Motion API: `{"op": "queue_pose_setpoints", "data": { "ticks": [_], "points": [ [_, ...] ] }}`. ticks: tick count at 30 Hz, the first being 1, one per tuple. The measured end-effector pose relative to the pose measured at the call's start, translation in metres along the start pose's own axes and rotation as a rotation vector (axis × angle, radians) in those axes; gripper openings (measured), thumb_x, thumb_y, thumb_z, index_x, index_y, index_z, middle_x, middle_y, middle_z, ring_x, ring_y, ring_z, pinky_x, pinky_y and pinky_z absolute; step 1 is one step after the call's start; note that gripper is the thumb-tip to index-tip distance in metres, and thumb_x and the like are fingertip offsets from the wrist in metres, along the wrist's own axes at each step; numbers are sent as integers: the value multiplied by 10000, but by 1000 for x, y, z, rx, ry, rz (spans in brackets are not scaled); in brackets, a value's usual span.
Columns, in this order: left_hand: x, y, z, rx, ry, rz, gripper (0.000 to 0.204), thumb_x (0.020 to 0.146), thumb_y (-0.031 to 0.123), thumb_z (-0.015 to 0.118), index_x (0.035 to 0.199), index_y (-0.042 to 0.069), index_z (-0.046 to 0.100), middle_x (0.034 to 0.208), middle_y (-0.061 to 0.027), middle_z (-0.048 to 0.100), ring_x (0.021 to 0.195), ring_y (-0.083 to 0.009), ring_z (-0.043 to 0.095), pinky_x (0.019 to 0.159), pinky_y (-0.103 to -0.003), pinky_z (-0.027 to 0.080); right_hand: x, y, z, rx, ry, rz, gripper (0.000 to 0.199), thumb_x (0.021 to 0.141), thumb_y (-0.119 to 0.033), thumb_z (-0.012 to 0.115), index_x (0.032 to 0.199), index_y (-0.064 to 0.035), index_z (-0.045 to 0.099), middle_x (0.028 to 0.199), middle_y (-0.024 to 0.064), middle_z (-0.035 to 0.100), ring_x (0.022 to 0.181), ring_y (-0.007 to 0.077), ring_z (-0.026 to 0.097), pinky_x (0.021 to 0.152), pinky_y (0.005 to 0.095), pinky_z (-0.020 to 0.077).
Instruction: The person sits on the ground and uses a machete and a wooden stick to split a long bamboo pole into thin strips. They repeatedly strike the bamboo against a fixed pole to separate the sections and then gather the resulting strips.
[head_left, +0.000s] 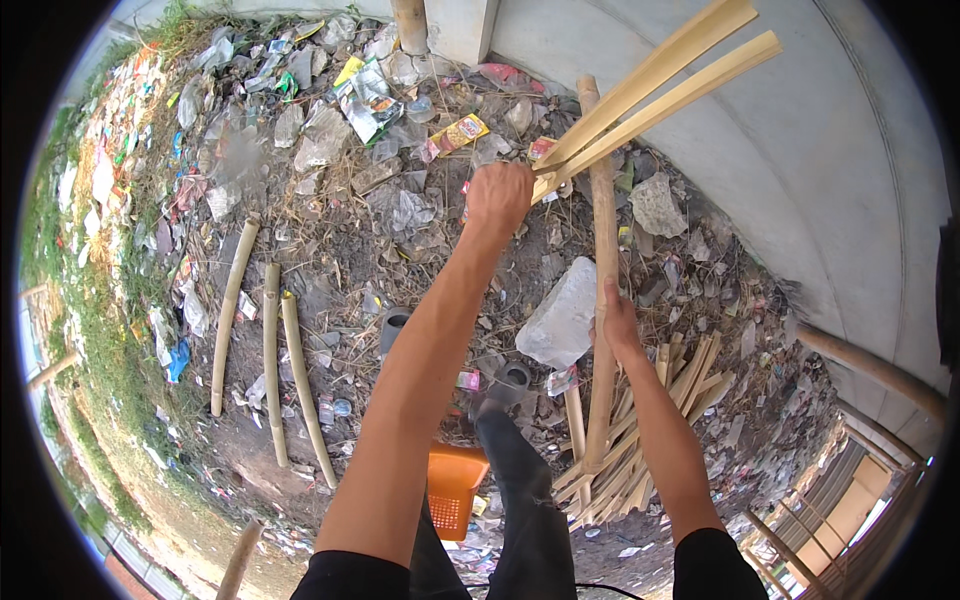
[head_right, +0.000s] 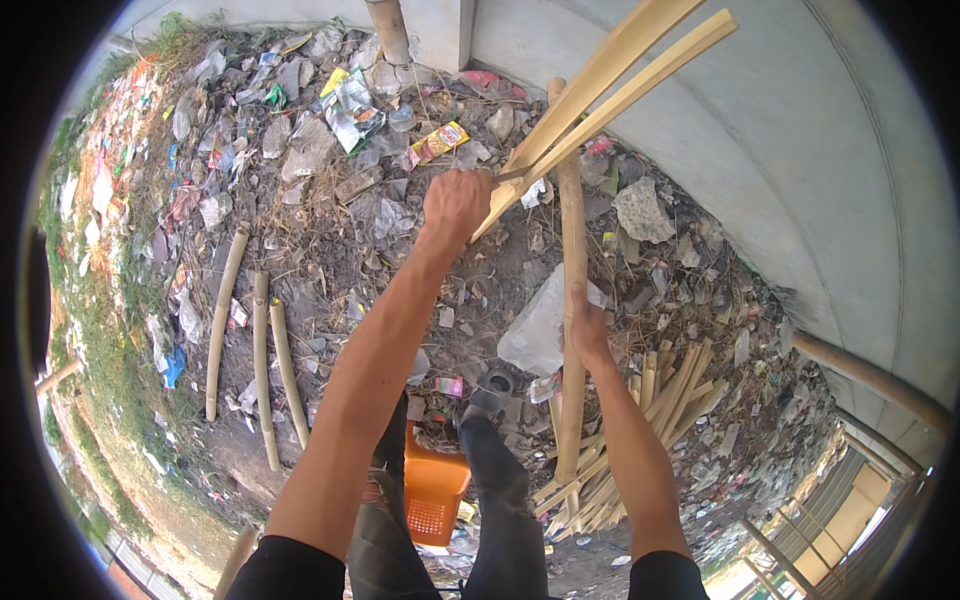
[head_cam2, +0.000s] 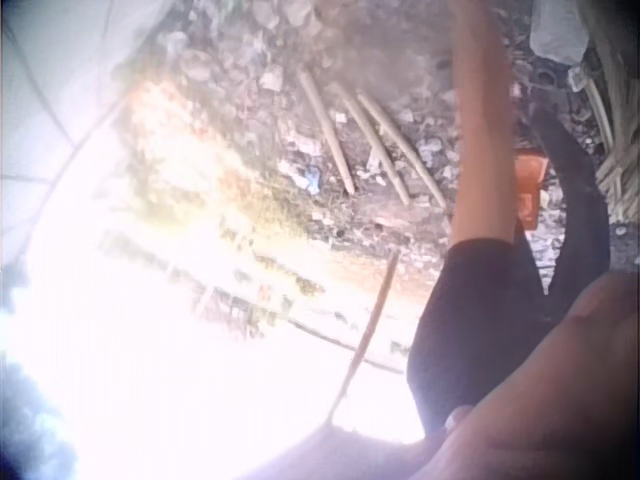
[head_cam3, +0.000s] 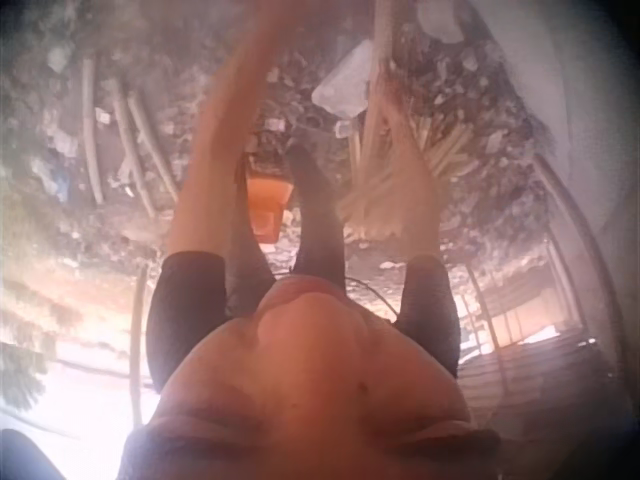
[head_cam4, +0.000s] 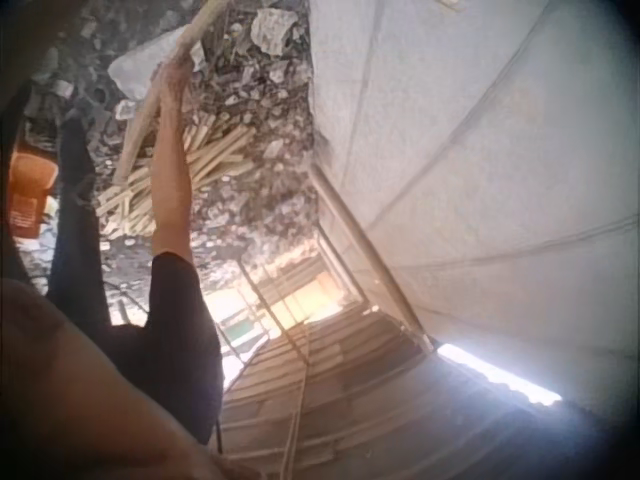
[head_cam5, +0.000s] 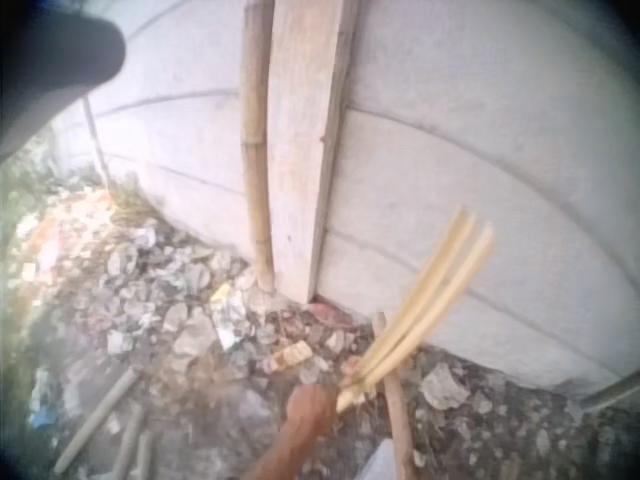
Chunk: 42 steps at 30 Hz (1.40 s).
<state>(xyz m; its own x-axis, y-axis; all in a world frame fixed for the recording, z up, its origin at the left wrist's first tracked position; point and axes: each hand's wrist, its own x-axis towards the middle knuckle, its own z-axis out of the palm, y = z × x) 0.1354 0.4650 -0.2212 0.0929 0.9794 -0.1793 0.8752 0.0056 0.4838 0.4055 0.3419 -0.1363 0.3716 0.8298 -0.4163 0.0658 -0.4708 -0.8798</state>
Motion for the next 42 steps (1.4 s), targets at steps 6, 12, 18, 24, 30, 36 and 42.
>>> {"op": "queue_pose_setpoints", "data": {
  "ticks": [6, 12, 18, 24, 30, 36, 42],
  "points": [
    [-12, -25, 26, -83, -29, -123, 366, 1018, 382, 518, 1023, 61, 695, 890, -223, 728, 855, -421, 713, 777, -530, 555, 15, -66, -13, 6, -47, 32, 612, 1012, -675, 430, 950, -76, 540, 685, 57, 541, 532, 194, 544, 490, 339, 456],
    [-3, -21, 14, -69, -36, -127, 367, 1019, 391, 529, 1001, 70, 705, 890, -232, 726, 860, -421, 713, 777, -530, 554, 8, -207, -52, 496, 107, -586, 746, 968, -792, 281, 970, -87, 523, 734, 86, 514, 607, 225, 526, 610, 370, 468],
    [-3, -9, 28, -35, -79, -63, 377, 1014, 401, 547, 992, 67, 721, 952, -243, 726, 899, -422, 715, 792, -518, 560, 1, 107, 14, -628, -278, 320, 781, 1023, -676, 392, 789, 27, 638, 669, 151, 642, 558, 244, 636, 564, 426, 504],
    [-18, -58, 47, -25, -61, -152, 383, 1017, 392, 548, 965, 61, 734, 888, -221, 734, 869, -399, 729, 783, -502, 571, -4, 23, 4, -284, -117, 173, 671, 1030, -623, 450, 706, -48, 569, 592, 40, 553, 487, 166, 562, 470, 317, 448],
    [-11, -59, 67, -24, -6, -130, 361, 1015, 367, 549, 954, 63, 735, 886, -201, 740, 842, -385, 733, 744, -483, 580, 12, -38, 23, 416, 99, -162, 728, 974, -785, 303, 1011, -81, 484, 743, 81, 478, 590, 196, 505, 552, 336, 439],
    [6, -43, 63, 52, -103, -84, 264, 977, 246, 554, 958, 85, 762, 903, -145, 755, 862, -333, 749, 753, -446, 598, 2, 158, 17, -627, -231, 252, 689, 1011, -660, 458, 785, -18, 568, 638, 87, 582, 493, 214, 576, 485, 384, 485],
    [-3, -65, 88, 31, -121, -147, 238, 949, 192, 554, 964, 80, 764, 908, -143, 756, 868, -332, 752, 760, -437, 604, -16, 63, -6, -223, 4, 154, 665, 1028, -657, 400, 871, -33, 571, 677, 77, 559, 588, 197, 561, 549, 363, 480]
  ]
}}
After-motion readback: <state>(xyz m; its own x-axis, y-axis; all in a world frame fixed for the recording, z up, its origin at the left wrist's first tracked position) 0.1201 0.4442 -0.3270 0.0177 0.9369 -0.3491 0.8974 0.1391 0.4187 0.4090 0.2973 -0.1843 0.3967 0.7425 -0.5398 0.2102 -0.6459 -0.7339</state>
